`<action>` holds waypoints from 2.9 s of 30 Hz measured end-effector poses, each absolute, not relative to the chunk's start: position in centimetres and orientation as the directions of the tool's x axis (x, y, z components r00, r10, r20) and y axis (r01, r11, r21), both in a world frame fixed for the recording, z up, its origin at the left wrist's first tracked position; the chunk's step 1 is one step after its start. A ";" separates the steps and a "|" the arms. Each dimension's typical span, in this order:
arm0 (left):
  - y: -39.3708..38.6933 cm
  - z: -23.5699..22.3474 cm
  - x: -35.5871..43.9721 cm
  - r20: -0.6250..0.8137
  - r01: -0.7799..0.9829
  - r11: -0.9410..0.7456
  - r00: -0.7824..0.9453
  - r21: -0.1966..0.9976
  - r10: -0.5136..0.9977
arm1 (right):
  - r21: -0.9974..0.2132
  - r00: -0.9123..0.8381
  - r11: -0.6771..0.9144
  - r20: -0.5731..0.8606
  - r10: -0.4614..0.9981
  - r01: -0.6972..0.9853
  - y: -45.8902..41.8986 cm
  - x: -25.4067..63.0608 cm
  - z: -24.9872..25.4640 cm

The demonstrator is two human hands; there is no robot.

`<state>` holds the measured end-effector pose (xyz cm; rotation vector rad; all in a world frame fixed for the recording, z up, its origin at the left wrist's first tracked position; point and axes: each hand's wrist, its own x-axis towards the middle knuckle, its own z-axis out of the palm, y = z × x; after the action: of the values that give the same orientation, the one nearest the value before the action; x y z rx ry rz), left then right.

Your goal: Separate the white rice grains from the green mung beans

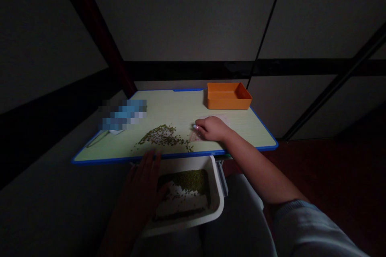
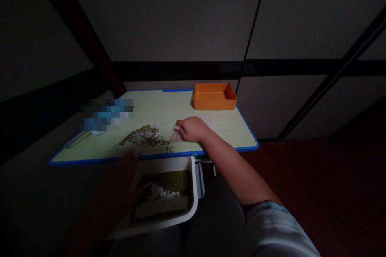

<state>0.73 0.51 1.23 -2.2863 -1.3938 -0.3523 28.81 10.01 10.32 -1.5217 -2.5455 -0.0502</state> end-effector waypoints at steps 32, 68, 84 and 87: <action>0.5 1.7 0.7 0.411 0.884 -0.412 0.467 -0.219 0.783 | -0.057 -0.534 0.549 0.165 0.829 0.834 9.9 28.2 9.9; 0.3 1.8 0.7 0.393 0.890 -0.405 0.456 -0.210 0.799 | 0.064 -0.521 0.518 0.138 0.842 0.853 9.2 27.7 10.0; 0.3 1.6 1.1 0.405 0.900 -0.397 0.435 -0.177 0.805 | 0.056 -0.538 0.535 0.074 0.839 0.843 8.5 26.6 10.3; 0.3 1.5 1.1 0.407 0.899 -0.400 0.438 -0.180 0.801 | 0.049 -0.542 0.540 0.066 0.838 0.840 8.4 26.5 10.2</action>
<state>1.10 0.30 1.49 -2.3246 -1.4459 -0.3624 26.50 8.45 10.21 -1.4856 -2.7268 -0.1160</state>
